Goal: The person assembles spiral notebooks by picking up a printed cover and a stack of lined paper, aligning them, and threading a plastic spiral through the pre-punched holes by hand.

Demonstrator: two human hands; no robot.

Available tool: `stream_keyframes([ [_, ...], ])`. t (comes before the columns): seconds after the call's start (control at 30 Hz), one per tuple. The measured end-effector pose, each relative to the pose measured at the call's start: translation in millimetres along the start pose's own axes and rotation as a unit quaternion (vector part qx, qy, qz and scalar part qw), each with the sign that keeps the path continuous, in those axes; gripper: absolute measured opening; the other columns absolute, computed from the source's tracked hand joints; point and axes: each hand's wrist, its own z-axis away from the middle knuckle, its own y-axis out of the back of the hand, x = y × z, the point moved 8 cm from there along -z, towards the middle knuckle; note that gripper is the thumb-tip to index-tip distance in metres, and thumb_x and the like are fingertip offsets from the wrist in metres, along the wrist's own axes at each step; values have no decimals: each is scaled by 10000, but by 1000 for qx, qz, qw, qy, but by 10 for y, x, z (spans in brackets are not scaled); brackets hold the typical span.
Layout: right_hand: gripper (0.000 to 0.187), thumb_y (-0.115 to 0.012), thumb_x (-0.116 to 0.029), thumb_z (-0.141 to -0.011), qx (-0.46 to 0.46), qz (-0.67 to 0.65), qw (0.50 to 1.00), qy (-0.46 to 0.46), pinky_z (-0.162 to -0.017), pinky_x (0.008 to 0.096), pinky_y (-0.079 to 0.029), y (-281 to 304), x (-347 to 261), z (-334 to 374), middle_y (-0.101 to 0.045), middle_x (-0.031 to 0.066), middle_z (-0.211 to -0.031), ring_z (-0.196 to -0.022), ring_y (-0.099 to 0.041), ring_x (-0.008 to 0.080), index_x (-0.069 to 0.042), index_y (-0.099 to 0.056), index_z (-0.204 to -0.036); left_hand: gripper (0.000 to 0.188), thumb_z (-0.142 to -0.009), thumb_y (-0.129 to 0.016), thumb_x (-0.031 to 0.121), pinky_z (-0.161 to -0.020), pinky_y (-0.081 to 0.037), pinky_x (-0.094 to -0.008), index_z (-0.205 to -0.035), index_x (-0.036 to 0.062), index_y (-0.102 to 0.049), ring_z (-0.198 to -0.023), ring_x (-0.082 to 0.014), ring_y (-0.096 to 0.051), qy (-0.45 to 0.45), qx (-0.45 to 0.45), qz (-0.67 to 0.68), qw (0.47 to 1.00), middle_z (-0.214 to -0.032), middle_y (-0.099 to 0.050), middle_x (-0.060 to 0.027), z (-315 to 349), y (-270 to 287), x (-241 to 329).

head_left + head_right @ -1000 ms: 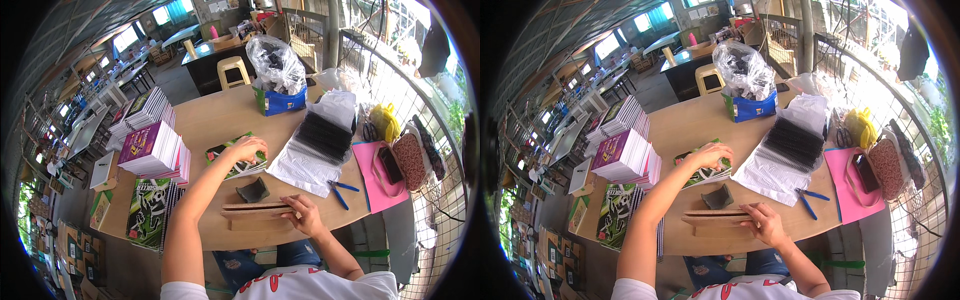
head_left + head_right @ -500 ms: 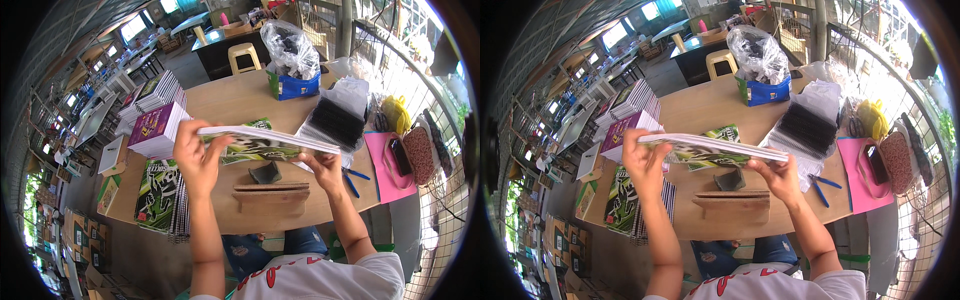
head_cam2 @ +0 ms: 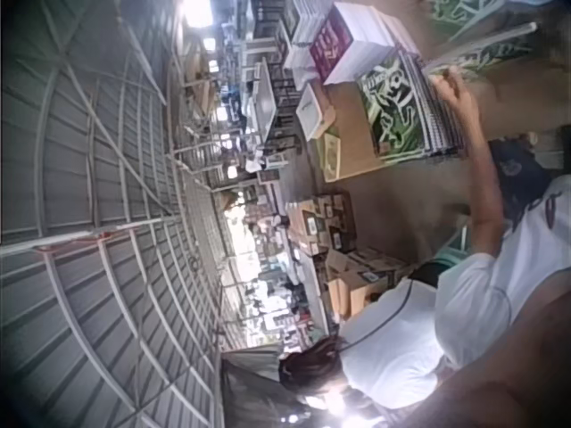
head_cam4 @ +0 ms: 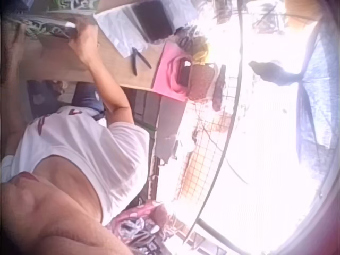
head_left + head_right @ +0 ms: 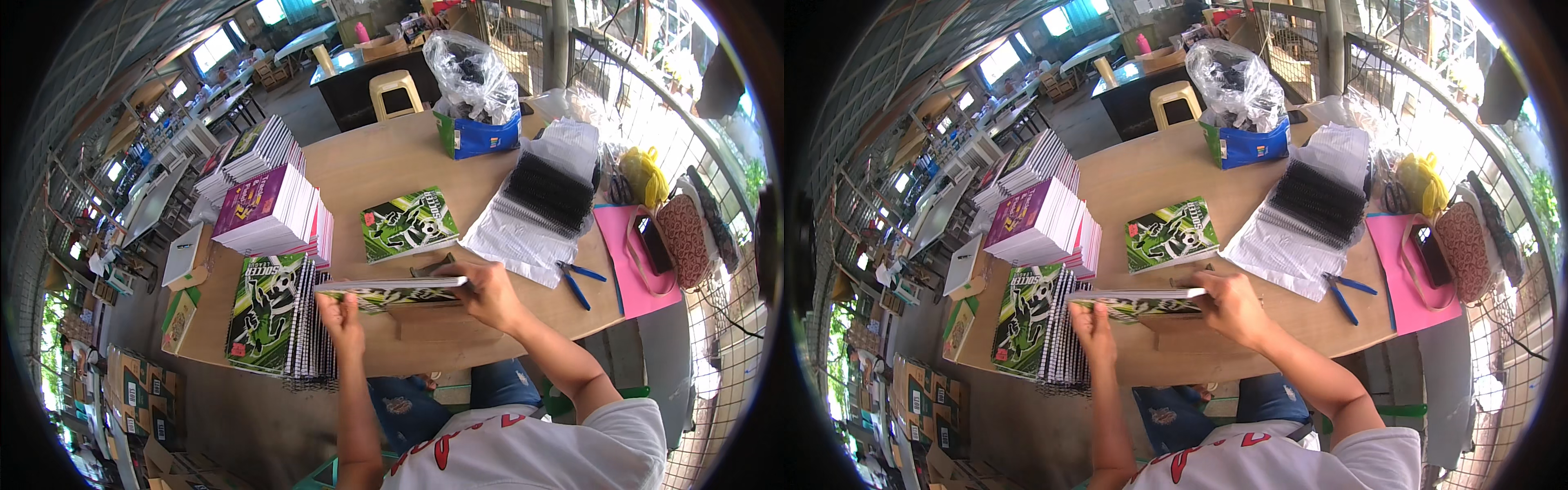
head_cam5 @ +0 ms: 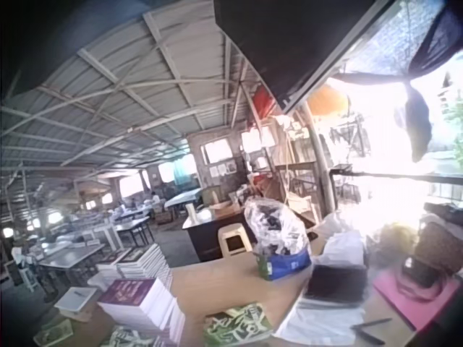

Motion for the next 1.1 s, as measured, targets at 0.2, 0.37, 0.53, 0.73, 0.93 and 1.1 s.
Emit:
stream_keyframes([
  [0.2,301,-744,-85,-882,-10,-65,998,14,-980,402,-491,271,570,546,-616,148,-1294,-1166,-629,305,-50,-698,-1177,421,-1061,-529,307,-1133,-345,-400,-1329,22,-370,-1346,-281,-461,-23,-103,9,994,-1442,-465,-227,406,-620,-170],
  [0.37,546,-758,-206,-930,79,-260,960,-72,-1013,339,-446,98,1124,884,-606,106,-1193,-1176,-566,180,30,-514,-1357,804,-1051,-505,410,-1236,-155,-509,-1565,-10,-52,-1438,-381,-367,-125,12,-245,961,-1523,-367,-308,523,-888,424],
  [0.53,421,-769,-225,-918,43,-299,953,-21,-937,335,-460,233,1073,757,-607,97,-1133,-1105,-575,180,16,-574,-1203,429,-967,-618,176,-1154,-281,-462,-1388,116,-561,-1244,-246,-573,-270,-253,-478,796,-1305,-628,-99,647,-1950,925],
  [0.73,339,-783,-249,-839,98,281,954,-37,-851,433,-494,961,2157,-284,-590,118,-1105,-1026,-595,274,-52,-662,-1088,210,-883,-664,51,-922,-392,-421,-1073,141,-667,-917,-218,-632,-238,-269,-395,846,-931,-668,18,596,-2002,716],
  [0.93,257,-711,-48,-850,43,246,966,63,-758,411,-523,923,2213,-415,-597,154,-1030,-877,-630,325,-13,-655,-1099,220,-897,-702,149,-877,-399,-392,-1116,173,-701,-913,-198,-620,-248,-254,-445,822,-979,-670,23,595,-2136,880],
  [1.1,263,-708,-48,-880,-74,78,991,78,-741,384,-535,1173,1162,-64,-688,152,-929,-824,-671,299,-27,-712,-1142,149,-870,-752,217,-847,-383,-357,-1018,217,-744,-867,-181,-624,-267,-217,-341,875,-985,-675,47,664,-2118,756],
])
